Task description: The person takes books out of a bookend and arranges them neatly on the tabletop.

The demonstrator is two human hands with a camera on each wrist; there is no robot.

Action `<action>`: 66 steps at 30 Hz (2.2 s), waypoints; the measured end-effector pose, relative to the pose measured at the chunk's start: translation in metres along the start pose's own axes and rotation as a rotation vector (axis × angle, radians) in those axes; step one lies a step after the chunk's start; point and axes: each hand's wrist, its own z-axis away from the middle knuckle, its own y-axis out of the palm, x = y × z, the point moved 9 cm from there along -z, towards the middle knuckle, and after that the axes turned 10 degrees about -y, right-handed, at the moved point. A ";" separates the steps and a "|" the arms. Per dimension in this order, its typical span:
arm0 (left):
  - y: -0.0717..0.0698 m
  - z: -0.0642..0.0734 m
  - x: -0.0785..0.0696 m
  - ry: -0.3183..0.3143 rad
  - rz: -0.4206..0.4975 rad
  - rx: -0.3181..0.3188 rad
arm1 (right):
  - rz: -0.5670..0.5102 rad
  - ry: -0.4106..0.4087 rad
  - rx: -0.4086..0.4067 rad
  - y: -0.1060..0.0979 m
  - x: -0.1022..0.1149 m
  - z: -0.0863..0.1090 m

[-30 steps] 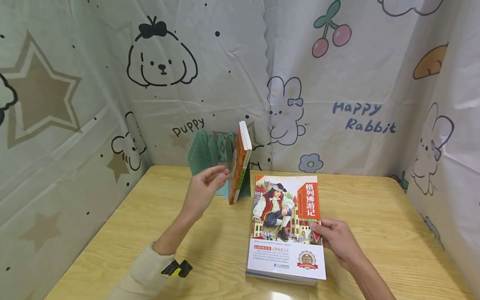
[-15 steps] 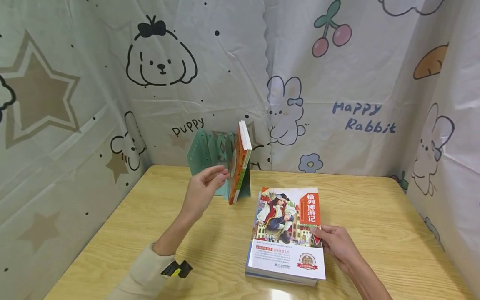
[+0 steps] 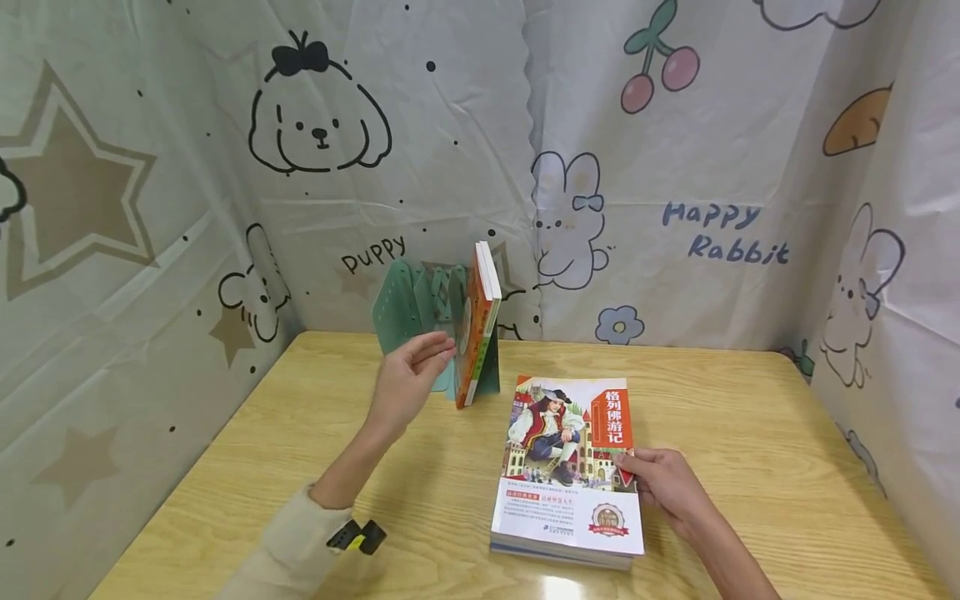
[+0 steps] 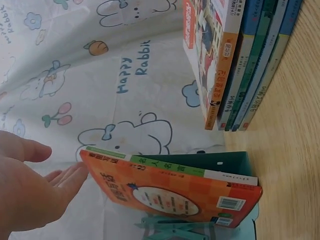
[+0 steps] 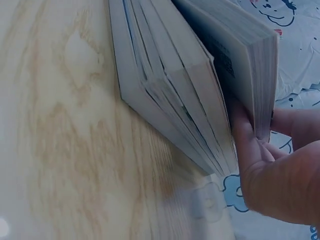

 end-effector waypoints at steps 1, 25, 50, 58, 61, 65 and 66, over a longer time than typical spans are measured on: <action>0.002 -0.001 0.002 -0.004 -0.006 0.001 | 0.010 0.008 -0.010 -0.001 -0.001 0.000; 0.041 -0.064 0.037 -0.059 -0.290 -0.103 | 0.395 0.007 -0.147 -0.018 0.013 0.004; -0.019 -0.044 0.019 0.219 -0.258 -0.431 | 0.345 -0.107 -0.195 -0.038 0.030 0.008; -0.042 -0.025 -0.007 0.274 -0.210 -0.497 | 0.313 -0.179 -0.250 -0.038 0.044 0.011; -0.047 -0.018 -0.020 0.305 -0.217 -0.509 | 0.303 -0.179 -0.241 -0.035 0.047 0.010; -0.050 -0.009 -0.036 0.353 -0.231 -0.514 | 0.303 -0.198 -0.220 -0.029 0.053 0.008; -0.050 -0.007 -0.040 0.368 -0.232 -0.508 | 0.307 -0.207 -0.215 -0.028 0.056 0.007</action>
